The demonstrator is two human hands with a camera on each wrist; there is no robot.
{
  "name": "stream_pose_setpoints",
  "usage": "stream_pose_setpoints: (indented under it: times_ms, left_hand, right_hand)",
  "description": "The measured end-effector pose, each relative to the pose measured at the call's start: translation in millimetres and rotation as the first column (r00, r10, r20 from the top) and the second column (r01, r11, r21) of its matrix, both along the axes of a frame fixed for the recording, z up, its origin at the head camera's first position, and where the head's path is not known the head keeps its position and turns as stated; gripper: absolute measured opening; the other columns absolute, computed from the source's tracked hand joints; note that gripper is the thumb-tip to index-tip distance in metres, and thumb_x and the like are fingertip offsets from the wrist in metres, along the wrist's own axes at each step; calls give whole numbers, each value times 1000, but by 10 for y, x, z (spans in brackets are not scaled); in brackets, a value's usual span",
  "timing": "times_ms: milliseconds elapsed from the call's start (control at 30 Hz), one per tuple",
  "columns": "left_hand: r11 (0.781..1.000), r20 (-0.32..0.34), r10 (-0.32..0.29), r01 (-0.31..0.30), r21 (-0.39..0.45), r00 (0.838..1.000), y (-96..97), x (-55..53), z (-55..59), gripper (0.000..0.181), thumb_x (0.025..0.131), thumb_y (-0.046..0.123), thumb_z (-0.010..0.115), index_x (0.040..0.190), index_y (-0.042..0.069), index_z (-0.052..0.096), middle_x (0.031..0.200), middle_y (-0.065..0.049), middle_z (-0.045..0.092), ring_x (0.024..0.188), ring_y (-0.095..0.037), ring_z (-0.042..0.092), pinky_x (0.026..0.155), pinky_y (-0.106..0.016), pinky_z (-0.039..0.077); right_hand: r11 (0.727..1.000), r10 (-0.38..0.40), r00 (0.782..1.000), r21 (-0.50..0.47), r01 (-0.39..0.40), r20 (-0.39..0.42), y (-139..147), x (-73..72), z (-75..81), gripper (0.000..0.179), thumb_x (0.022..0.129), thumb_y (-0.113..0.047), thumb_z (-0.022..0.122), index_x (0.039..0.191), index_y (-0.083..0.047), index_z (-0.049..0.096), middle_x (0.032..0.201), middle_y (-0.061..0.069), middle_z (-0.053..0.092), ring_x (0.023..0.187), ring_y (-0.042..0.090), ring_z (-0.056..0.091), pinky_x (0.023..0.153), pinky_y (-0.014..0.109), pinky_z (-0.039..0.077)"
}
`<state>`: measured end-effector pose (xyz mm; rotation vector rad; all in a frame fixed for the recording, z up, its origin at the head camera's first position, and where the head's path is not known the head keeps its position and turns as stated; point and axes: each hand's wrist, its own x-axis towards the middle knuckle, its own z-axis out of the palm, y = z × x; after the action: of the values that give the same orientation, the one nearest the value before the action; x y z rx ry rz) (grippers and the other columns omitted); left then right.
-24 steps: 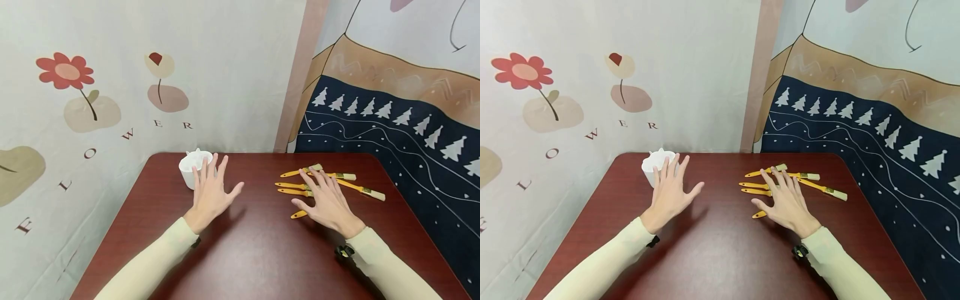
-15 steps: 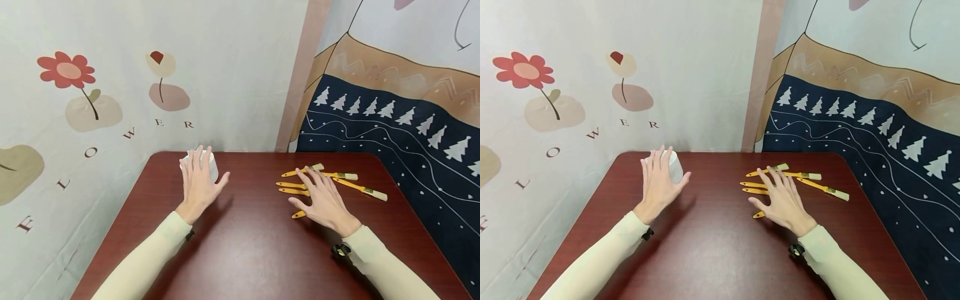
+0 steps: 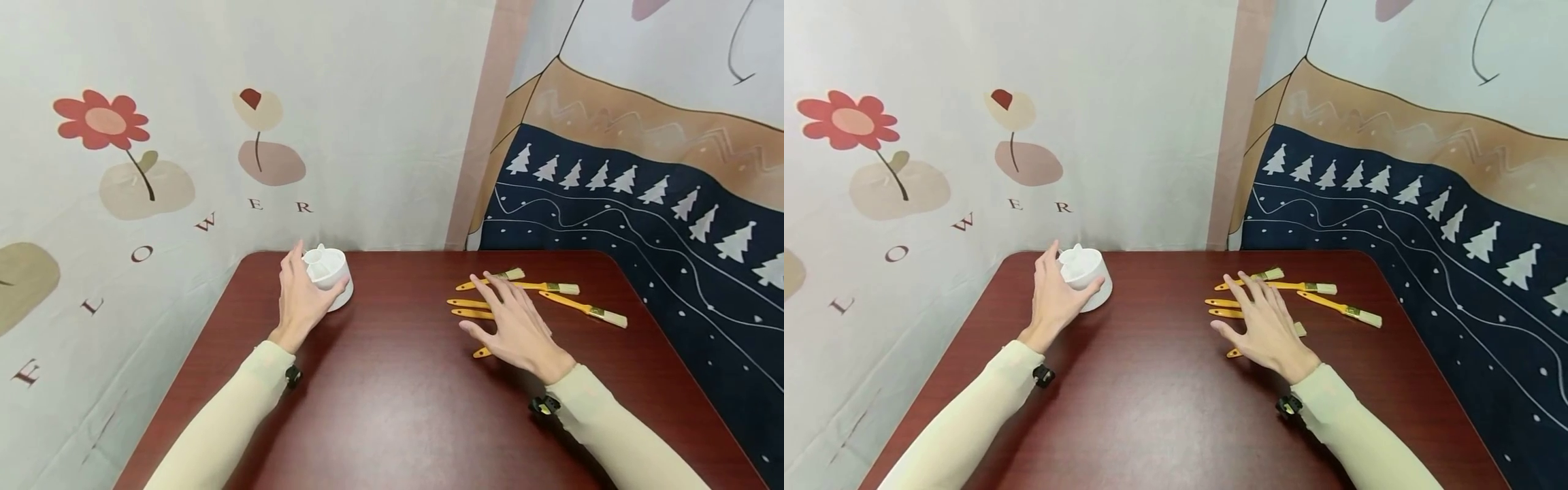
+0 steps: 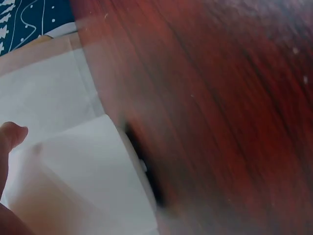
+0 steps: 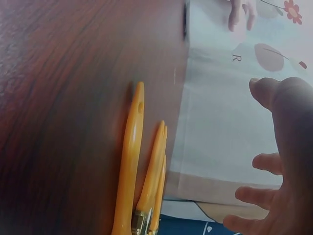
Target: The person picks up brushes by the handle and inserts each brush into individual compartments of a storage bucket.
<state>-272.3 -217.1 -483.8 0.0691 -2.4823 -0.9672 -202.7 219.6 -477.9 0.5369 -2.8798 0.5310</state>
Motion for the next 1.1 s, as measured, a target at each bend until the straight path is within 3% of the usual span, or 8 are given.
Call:
stream_pose_setpoints:
  times_ms: [433, 600, 1100]
  left_hand:
    - [999, 107, 8, -13, 44, 994, -44, -10, -27, 119, 90, 49, 97, 184, 26, 28, 182, -21, 39, 161, -48, 47, 119, -73, 55]
    - [999, 130, -1, -5, 43, 991, -46, -12, 3, 118, 90, 49, 96, 184, 27, 28, 181, -24, 41, 162, -49, 46, 120, -74, 54]
    - [997, 149, -81, 76, 33, 986, -12, 41, -10, 118, 89, 50, 97, 183, 31, 29, 179, -20, 45, 155, -45, 52, 118, -73, 54]
  right_hand:
    - [999, 32, 999, -26, -32, 11, -214, -69, 41, 99, 104, -75, 72, 185, -37, 30, 191, 11, 35, 173, 50, 38, 133, 87, 37]
    - [995, 86, 996, -38, -87, -24, -303, -128, 41, 97, 106, -70, 74, 184, -28, 36, 188, 16, 40, 172, 52, 41, 138, 80, 36]
    - [983, 163, 984, -70, -168, -75, -600, -274, 51, 93, 107, -68, 75, 184, -30, 37, 186, 12, 44, 169, 44, 47, 139, 69, 42]
